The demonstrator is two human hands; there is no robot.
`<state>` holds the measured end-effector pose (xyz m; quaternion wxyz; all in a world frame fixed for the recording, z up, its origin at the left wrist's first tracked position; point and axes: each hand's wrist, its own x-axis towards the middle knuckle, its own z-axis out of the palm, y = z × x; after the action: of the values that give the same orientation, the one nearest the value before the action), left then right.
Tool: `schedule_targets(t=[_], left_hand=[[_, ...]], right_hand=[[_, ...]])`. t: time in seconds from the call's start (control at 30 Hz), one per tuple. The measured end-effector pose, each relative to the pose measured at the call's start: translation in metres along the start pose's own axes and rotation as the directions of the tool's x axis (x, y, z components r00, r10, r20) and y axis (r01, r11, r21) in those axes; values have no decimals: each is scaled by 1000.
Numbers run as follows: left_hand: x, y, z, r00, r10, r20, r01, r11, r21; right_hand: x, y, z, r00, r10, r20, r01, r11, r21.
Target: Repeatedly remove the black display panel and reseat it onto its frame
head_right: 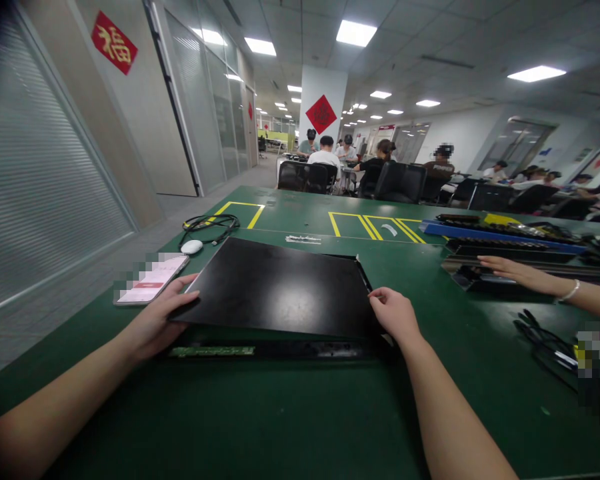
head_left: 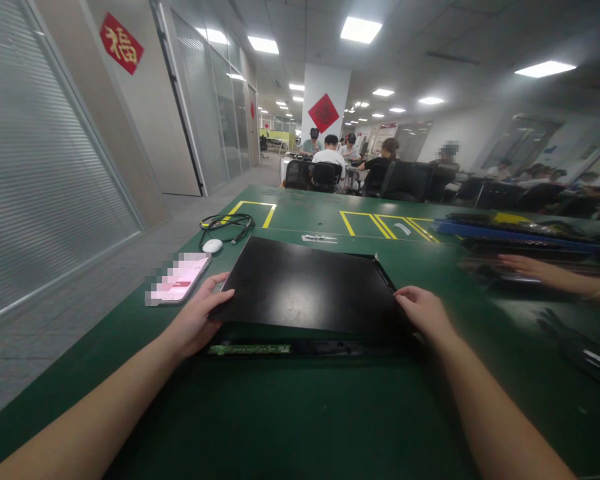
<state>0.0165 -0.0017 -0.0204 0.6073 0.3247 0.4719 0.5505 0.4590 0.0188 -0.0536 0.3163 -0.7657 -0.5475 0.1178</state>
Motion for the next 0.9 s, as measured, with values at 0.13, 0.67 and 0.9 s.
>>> schedule_targets(t=[0.13,0.67,0.9], left_hand=[[2,-2,-3,1000,5,8,-5,1000,-3],[1,0,0,1000,29,6,-29,1000,2],[3,-1,-3,997,52,54,-53,998,16]], right_hand=[[-2,-3,-1,1000,-5,12,6,1000,-28],[-6,-10,-2,1000,-9,-4,9,1000,1],[8,16,-2,994,63,-84,-53,992,116]])
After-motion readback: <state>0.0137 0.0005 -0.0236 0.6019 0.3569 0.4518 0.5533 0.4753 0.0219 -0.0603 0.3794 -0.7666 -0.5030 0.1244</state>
